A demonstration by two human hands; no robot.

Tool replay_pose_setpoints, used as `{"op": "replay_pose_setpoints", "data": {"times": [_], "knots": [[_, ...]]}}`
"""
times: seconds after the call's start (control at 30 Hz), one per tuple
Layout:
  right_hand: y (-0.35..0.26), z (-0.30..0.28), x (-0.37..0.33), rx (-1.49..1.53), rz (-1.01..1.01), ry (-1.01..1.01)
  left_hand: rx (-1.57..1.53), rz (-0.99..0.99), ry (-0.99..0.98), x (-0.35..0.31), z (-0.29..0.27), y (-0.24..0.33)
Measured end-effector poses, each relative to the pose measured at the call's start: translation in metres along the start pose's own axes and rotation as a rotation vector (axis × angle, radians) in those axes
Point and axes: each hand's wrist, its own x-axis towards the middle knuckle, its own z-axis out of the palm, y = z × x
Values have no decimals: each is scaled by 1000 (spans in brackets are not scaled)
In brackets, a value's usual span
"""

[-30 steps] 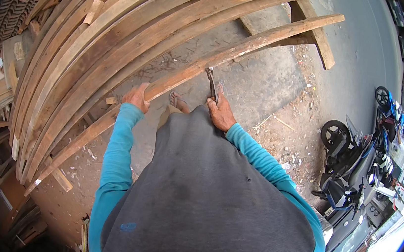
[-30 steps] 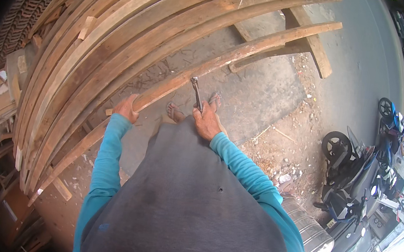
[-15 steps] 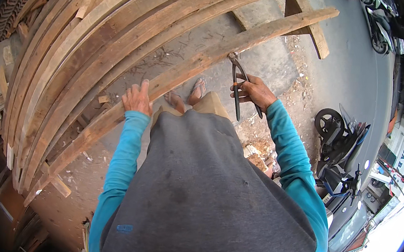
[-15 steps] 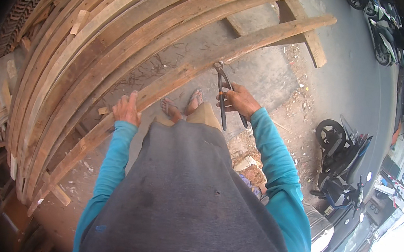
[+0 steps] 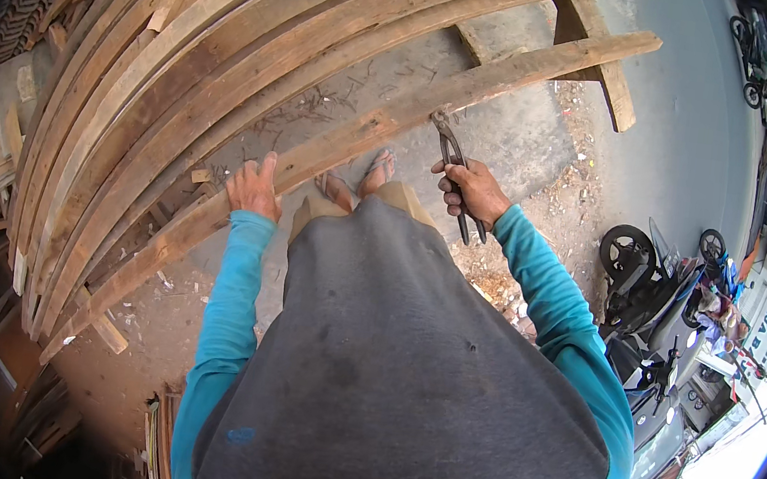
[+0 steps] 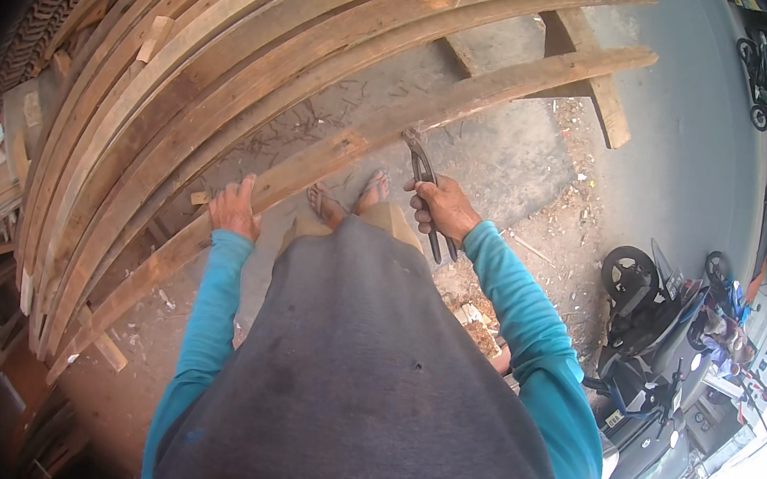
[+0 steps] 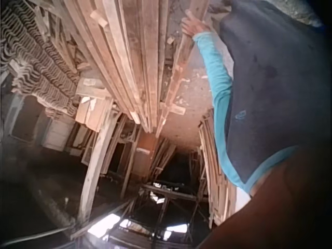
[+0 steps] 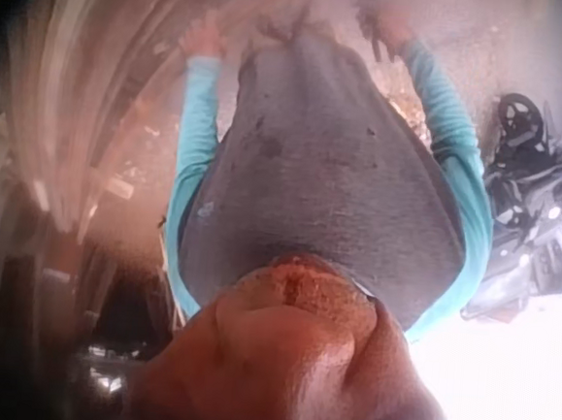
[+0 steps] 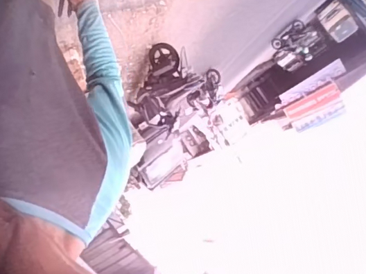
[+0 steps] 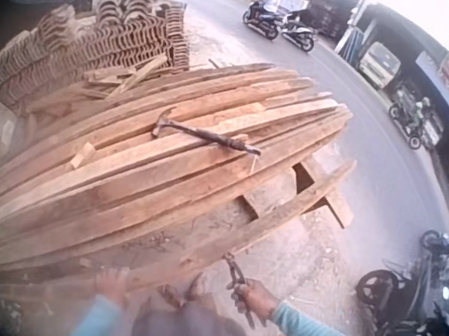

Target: The person removes nails from wooden planks, prying them with a hammer and pulling them out using pincers.

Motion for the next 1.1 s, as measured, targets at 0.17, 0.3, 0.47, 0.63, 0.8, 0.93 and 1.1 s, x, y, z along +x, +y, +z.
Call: {"op": "replay_pose_setpoints", "data": {"times": [0.17,0.3,0.47,0.63,0.8,0.93,1.1], "knots": [[76,59,67,15,-475,363,-41,47,-137,26,-14,-12],[99,59,91,-523,-753,725,-130,97,-162,38,-7,-24],[103,30,41,-764,-658,446,-191,53,-318,47,-38,-13],[69,5,10,-476,-302,64,-140,13,-247,38,-23,-15],[17,14,-15,-359,-112,-184,-7,3,-27,9,-10,5],[8,20,-13,-291,-60,-221,-27,-33,4,-2,-3,6],[4,13,-10,-95,-30,-270,12,10,96,-4,1,8]]}}
